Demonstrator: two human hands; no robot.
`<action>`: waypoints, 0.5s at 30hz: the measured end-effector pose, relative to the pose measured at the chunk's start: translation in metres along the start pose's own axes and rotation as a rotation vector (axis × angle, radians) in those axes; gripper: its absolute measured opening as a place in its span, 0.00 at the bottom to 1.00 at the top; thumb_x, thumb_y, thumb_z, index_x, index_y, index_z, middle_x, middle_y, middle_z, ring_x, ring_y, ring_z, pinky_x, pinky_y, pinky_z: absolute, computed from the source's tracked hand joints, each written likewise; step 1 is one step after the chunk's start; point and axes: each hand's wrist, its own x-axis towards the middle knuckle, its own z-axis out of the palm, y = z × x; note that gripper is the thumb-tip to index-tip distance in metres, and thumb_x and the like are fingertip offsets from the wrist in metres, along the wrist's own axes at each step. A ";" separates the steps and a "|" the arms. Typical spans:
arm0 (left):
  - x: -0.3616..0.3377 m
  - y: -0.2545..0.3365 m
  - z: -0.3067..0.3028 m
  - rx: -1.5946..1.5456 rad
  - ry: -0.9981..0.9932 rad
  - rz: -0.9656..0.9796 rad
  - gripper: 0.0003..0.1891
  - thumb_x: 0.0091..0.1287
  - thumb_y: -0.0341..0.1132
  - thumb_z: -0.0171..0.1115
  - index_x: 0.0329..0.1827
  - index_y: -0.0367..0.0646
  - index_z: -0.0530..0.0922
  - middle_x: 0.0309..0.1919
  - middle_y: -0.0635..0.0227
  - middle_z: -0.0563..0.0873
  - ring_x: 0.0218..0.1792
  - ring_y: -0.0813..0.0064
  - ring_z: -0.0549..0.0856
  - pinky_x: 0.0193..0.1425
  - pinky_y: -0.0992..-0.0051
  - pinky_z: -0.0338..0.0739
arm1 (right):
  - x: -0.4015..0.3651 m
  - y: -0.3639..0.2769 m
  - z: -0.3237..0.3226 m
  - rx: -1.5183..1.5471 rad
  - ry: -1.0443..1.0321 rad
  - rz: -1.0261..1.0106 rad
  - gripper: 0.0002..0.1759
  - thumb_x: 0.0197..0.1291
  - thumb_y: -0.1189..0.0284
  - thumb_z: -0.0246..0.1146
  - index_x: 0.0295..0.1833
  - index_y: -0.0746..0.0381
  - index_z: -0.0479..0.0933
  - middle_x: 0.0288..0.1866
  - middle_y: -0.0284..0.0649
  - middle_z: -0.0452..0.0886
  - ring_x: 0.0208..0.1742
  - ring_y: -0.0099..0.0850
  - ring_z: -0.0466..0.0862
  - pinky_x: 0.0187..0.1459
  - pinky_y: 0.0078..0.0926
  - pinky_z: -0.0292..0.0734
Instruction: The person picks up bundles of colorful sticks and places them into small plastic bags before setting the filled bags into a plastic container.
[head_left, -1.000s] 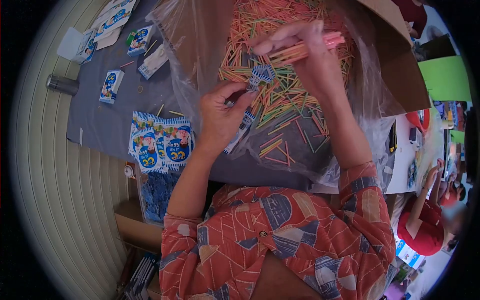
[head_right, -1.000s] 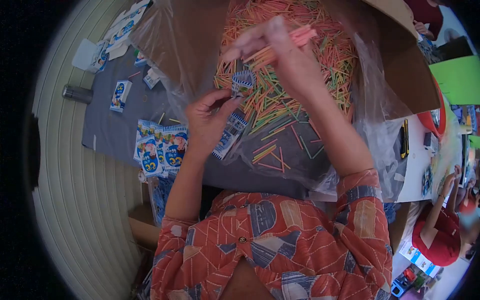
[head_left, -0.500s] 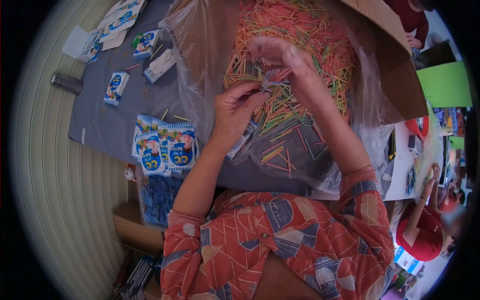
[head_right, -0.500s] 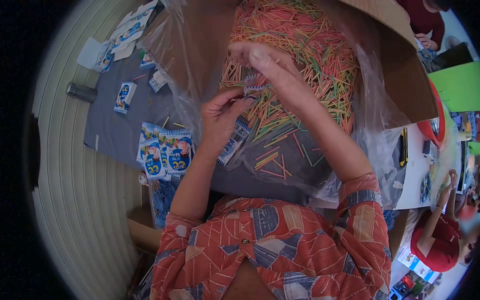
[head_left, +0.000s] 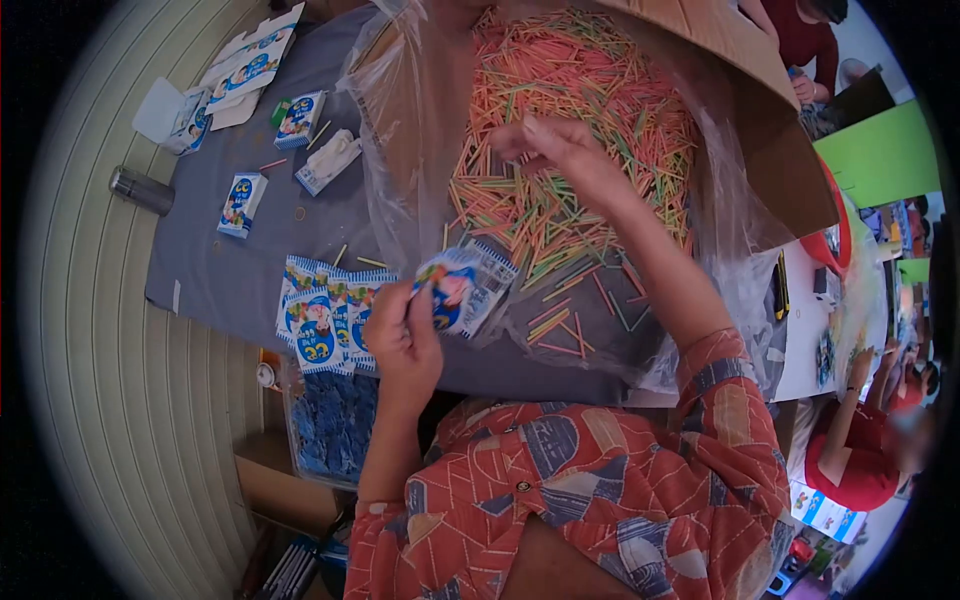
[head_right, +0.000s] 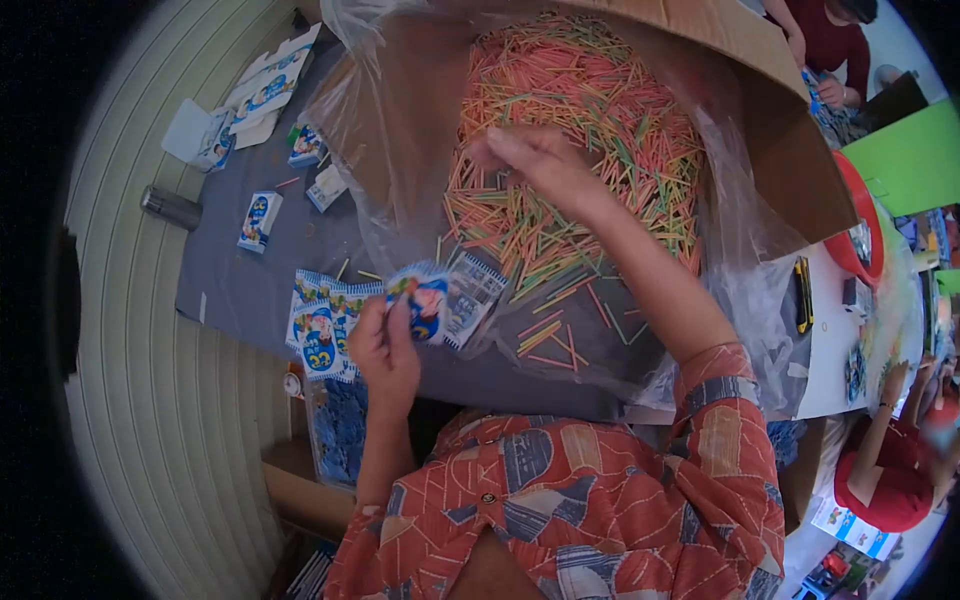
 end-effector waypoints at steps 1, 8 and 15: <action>-0.010 -0.007 -0.017 0.139 0.082 0.051 0.07 0.67 0.21 0.61 0.47 0.35 0.80 0.34 0.59 0.82 0.34 0.70 0.80 0.41 0.70 0.75 | 0.021 0.017 -0.024 -0.356 0.112 -0.114 0.24 0.72 0.55 0.54 0.56 0.63 0.82 0.50 0.41 0.87 0.48 0.31 0.86 0.51 0.33 0.79; -0.003 0.011 -0.027 0.962 0.116 0.229 0.14 0.58 0.28 0.69 0.47 0.40 0.82 0.44 0.64 0.81 0.46 0.60 0.77 0.53 0.58 0.69 | 0.158 0.066 -0.109 -1.637 0.290 0.125 0.15 0.62 0.68 0.61 0.51 0.60 0.84 0.48 0.49 0.87 0.50 0.41 0.87 0.45 0.44 0.83; 0.014 0.012 0.025 0.710 -0.481 0.137 0.18 0.53 0.37 0.72 0.45 0.38 0.82 0.44 0.63 0.78 0.48 0.61 0.78 0.45 0.61 0.74 | 0.171 0.037 -0.091 -1.739 0.148 0.118 0.15 0.66 0.69 0.56 0.51 0.61 0.83 0.48 0.48 0.87 0.44 0.41 0.88 0.42 0.44 0.82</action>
